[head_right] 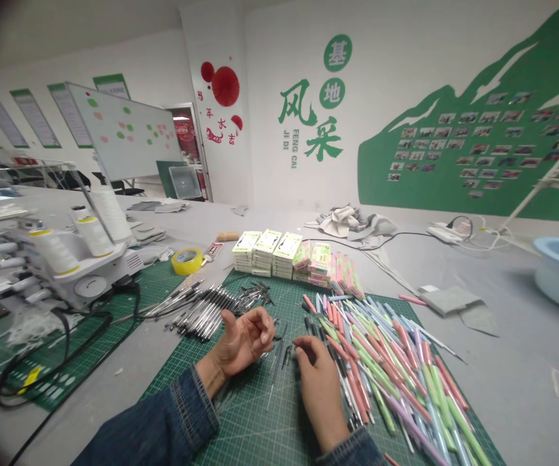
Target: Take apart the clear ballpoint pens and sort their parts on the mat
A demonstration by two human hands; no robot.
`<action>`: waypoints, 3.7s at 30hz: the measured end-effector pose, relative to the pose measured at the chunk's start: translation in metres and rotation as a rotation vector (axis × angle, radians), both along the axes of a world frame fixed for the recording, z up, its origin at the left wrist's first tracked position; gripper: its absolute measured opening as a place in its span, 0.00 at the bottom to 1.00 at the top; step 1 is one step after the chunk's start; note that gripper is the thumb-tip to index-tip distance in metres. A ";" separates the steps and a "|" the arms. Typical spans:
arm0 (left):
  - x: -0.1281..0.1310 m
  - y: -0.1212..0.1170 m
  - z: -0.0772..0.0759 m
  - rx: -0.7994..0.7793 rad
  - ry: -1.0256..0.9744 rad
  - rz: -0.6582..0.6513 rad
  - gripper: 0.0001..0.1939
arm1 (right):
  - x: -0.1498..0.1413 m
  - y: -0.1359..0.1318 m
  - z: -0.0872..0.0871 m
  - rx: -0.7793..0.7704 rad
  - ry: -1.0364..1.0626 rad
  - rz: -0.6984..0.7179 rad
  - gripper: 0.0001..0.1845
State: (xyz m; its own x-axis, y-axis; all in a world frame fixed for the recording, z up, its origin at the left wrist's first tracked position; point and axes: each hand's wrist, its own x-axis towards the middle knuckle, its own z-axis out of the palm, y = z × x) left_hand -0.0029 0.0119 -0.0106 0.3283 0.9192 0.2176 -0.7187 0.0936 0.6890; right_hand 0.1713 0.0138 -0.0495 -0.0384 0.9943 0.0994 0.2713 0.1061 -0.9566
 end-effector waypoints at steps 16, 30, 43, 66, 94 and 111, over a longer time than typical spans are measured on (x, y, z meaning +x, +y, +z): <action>0.006 -0.009 0.002 -0.045 0.017 -0.003 0.39 | 0.000 -0.003 0.013 0.138 -0.086 -0.008 0.10; -0.025 0.003 0.018 -0.191 -0.257 0.231 0.28 | 0.002 -0.005 0.023 0.207 -0.097 -0.069 0.09; -0.044 0.005 0.022 0.181 0.912 0.834 0.10 | 0.005 -0.003 0.018 0.198 -0.101 -0.073 0.11; -0.045 0.002 0.025 0.230 1.951 0.454 0.10 | 0.004 -0.004 0.018 0.174 -0.156 -0.043 0.10; -0.032 -0.003 0.012 0.381 1.939 0.514 0.09 | 0.000 -0.004 0.013 0.229 -0.254 0.002 0.10; -0.029 0.005 0.002 0.442 1.883 0.500 0.13 | -0.002 -0.009 0.018 0.235 -0.206 -0.060 0.10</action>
State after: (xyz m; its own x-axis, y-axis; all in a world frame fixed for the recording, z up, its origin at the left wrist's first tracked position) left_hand -0.0322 0.0169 -0.0086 0.1519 0.9745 0.1652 0.8991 -0.2057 0.3864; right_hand 0.1692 0.0049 -0.0314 -0.0235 0.9460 0.3233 0.4696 0.2959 -0.8318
